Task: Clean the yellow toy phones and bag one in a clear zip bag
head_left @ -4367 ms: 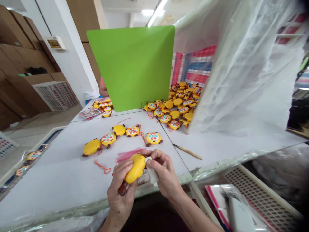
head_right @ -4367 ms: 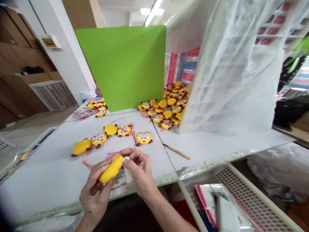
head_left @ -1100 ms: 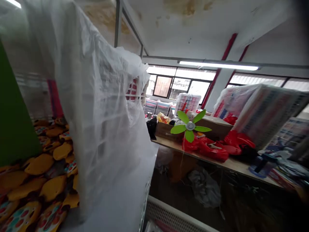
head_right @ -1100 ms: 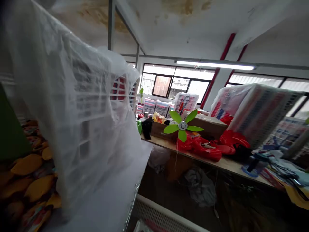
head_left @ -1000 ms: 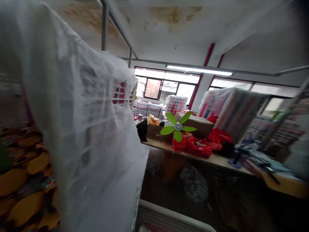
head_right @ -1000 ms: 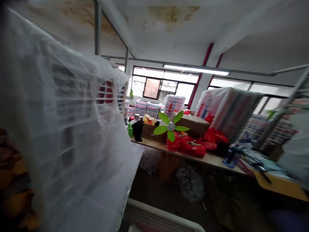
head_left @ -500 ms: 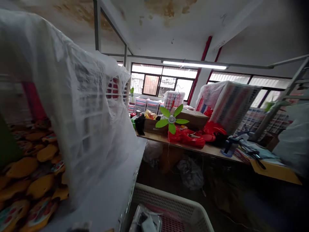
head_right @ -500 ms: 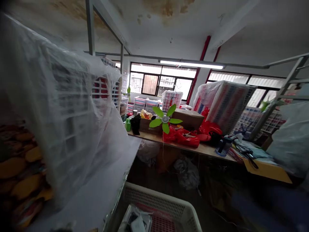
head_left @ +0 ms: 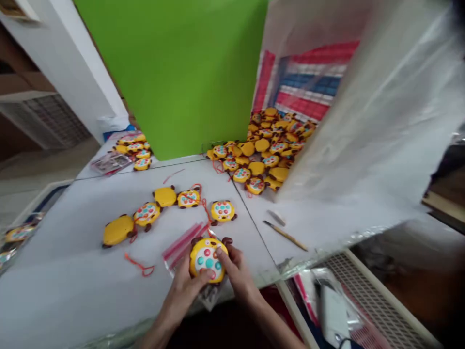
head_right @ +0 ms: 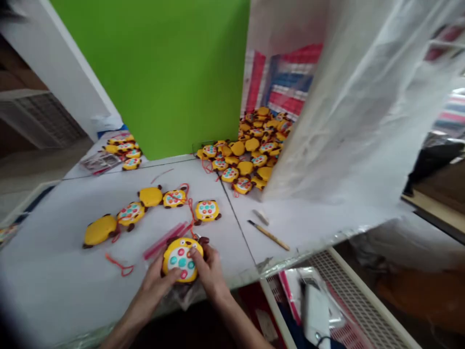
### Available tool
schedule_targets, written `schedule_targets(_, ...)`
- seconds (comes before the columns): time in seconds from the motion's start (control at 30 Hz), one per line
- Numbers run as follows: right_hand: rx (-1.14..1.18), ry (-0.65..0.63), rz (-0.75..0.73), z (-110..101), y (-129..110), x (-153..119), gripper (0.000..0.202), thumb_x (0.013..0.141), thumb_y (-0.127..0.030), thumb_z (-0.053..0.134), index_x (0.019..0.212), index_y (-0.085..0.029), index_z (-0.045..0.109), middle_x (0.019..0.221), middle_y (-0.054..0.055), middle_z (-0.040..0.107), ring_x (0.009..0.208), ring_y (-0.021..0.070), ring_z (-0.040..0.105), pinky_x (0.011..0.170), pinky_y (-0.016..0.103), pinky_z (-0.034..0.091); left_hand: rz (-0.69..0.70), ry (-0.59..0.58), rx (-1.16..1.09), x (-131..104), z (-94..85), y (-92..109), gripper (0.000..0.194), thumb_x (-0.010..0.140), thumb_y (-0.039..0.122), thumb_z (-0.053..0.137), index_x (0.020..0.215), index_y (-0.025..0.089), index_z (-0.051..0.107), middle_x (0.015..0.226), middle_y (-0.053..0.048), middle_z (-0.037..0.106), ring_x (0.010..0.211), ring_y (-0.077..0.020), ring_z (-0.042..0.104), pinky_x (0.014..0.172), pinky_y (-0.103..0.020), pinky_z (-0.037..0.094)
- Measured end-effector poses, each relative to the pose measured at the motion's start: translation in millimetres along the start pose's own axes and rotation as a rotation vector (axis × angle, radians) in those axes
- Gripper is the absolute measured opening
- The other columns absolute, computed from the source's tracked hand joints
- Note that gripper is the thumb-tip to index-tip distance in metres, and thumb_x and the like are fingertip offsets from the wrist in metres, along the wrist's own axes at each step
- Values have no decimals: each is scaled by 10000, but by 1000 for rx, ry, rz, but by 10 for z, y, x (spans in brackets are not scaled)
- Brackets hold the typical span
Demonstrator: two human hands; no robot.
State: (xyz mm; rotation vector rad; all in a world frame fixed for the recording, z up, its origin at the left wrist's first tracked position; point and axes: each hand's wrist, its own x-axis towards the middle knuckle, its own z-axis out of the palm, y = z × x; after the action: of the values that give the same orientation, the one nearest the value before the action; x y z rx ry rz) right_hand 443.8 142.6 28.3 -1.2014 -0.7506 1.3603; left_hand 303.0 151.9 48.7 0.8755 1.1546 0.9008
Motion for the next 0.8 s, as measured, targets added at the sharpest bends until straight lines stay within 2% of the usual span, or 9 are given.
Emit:
schedule_targets(0.1,-47,-18,15,26,41,-36,430,730,-595,613,736,-169,561,685,18,614,652,173,589,596,270,493,83,-39,88,-13,-45,-32,755,628,255,771,1296,156,435,1186,-127,607,1056,-284,584,865,-337,497)
schedule_targets(0.2,-81,-40,48,40,85,-42,448,814,-602,496,824,-167,600,716,31,607,680,181,581,610,284,491,33,-46,12,27,-138,-77,776,611,263,783,1291,155,425,1176,-132,614,1046,-294,591,836,-342,513)
schedule_targets(0.27,-144,-44,20,52,91,-27,450,827,-596,478,857,-170,616,745,35,605,706,184,574,621,282,486,-13,-49,-75,75,-185,-98,709,620,303,778,1241,151,471,1111,-122,649,993,-288,618,791,-338,531)
schedule_targets(0.37,-274,-66,-56,75,51,14,425,830,-573,494,826,-168,620,750,33,596,711,177,556,614,263,472,-71,7,-192,174,-197,-109,487,704,379,708,1102,135,568,989,-104,693,887,-256,658,712,-300,541)
schedule_targets(0.5,-212,-107,5,103,-19,87,439,869,-565,429,912,-174,624,810,45,629,767,194,598,669,285,500,-123,90,-269,315,-166,-111,434,690,390,719,1021,129,615,912,-89,714,817,-244,675,648,-269,535)
schedule_targets(0.63,-130,-203,3,132,1,176,384,802,-505,585,1018,-188,590,919,58,653,862,226,621,737,312,517,-134,144,-261,392,-173,-133,478,673,428,727,1044,146,622,988,-96,702,897,-256,657,723,-293,530)
schedule_targets(0.73,-143,-157,15,150,60,242,387,758,-459,655,1001,-169,578,876,59,657,797,219,624,688,304,527,-111,135,-212,395,-197,-117,495,719,472,664,1096,155,610,1048,-106,683,961,-266,631,777,-318,520)
schedule_targets(0.8,-185,-112,39,146,95,287,394,765,-468,640,997,-155,589,887,76,663,802,228,624,687,311,531,-78,74,-129,382,-213,-75,541,692,408,700,1156,159,575,1070,-105,673,985,-271,616,809,-327,511)
